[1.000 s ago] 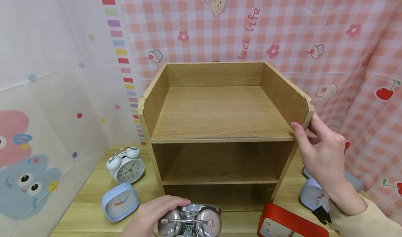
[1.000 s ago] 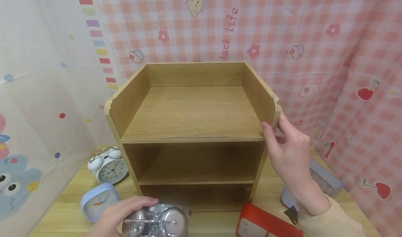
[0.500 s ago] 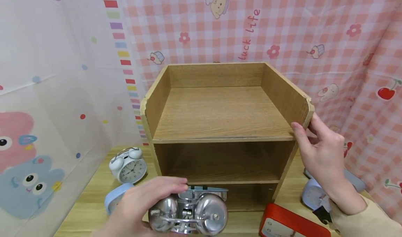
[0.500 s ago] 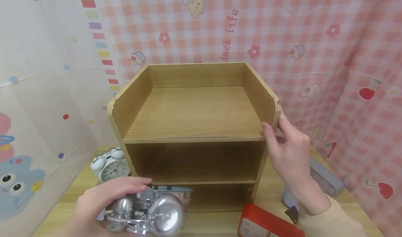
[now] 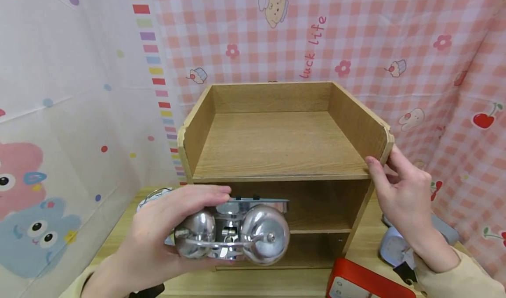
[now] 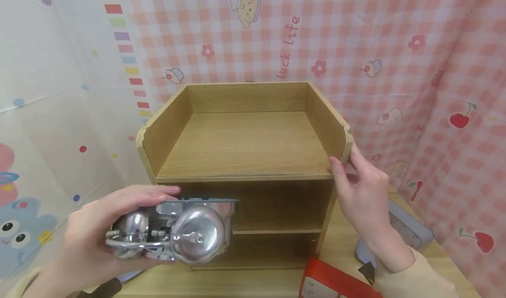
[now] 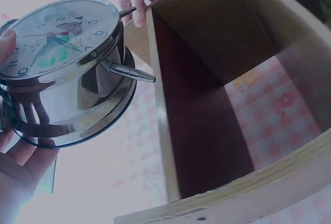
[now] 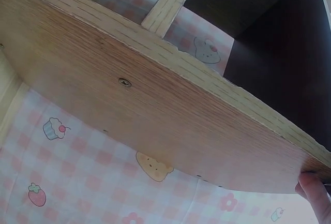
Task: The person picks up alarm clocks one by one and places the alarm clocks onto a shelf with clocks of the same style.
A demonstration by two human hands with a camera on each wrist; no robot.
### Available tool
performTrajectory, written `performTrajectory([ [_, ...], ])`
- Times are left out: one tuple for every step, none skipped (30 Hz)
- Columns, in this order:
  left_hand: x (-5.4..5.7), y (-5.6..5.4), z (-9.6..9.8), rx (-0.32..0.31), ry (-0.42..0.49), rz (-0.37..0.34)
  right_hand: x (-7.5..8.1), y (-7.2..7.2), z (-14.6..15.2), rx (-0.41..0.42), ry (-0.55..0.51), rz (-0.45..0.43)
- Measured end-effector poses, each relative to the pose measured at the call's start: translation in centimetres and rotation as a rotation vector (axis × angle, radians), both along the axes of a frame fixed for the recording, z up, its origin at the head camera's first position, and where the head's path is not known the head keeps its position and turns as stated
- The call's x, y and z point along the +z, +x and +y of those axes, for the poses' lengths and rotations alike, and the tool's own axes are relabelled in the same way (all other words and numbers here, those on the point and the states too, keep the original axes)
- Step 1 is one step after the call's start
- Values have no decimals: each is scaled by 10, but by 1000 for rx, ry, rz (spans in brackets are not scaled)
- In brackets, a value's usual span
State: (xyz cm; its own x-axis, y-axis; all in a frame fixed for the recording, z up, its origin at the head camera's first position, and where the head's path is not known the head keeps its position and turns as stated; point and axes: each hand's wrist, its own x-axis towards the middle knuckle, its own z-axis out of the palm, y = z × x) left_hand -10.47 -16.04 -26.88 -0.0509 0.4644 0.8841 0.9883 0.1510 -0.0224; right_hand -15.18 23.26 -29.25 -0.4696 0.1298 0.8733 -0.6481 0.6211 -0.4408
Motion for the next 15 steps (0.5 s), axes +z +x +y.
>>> performTrajectory([
  [1, -3, -1, 0, 3, 7, 0, 0, 0, -1, 0, -1],
  [2, -5, -2, 2, 6, 15, 0, 0, 0, -3, 2, 0],
  [5, -6, -2, 6, 11, 20, 0, 0, 1, -5, 7, -1],
  [8, -7, -2, 6, 16, 16, 0, 0, 1, -7, 14, -3],
  [12, -8, -2, 4, 20, 10, 1, 1, 0, -9, 20, -5],
  [17, -8, -2, 8, 22, 1, 1, 1, 0, -13, 27, -6],
  [22, -7, -2, 23, 25, -6, 0, 1, 0, -16, 31, -5],
  [27, -6, -1, 35, 27, -15, 0, 1, 0, -19, 36, -5],
  [31, -7, -1, 49, 31, -23, 0, 1, 0, -24, 39, -7],
  [35, -7, -1, 68, 33, -30, 0, 2, 0, -26, 42, -7],
  [38, -7, -1, 87, 36, -33, 0, 1, 1, -27, 39, -6],
  [41, -8, -1, 109, 38, -35, -1, 1, 1, -28, 36, -4],
  [44, -9, -1, 133, 39, -39, -1, 1, 1, -27, 32, -4],
  [46, -10, 0, 152, 38, -42, -1, 1, 1, -24, 31, -3],
  [49, -10, 0, 172, 38, -46, -1, 1, 1, -21, 27, -3],
])
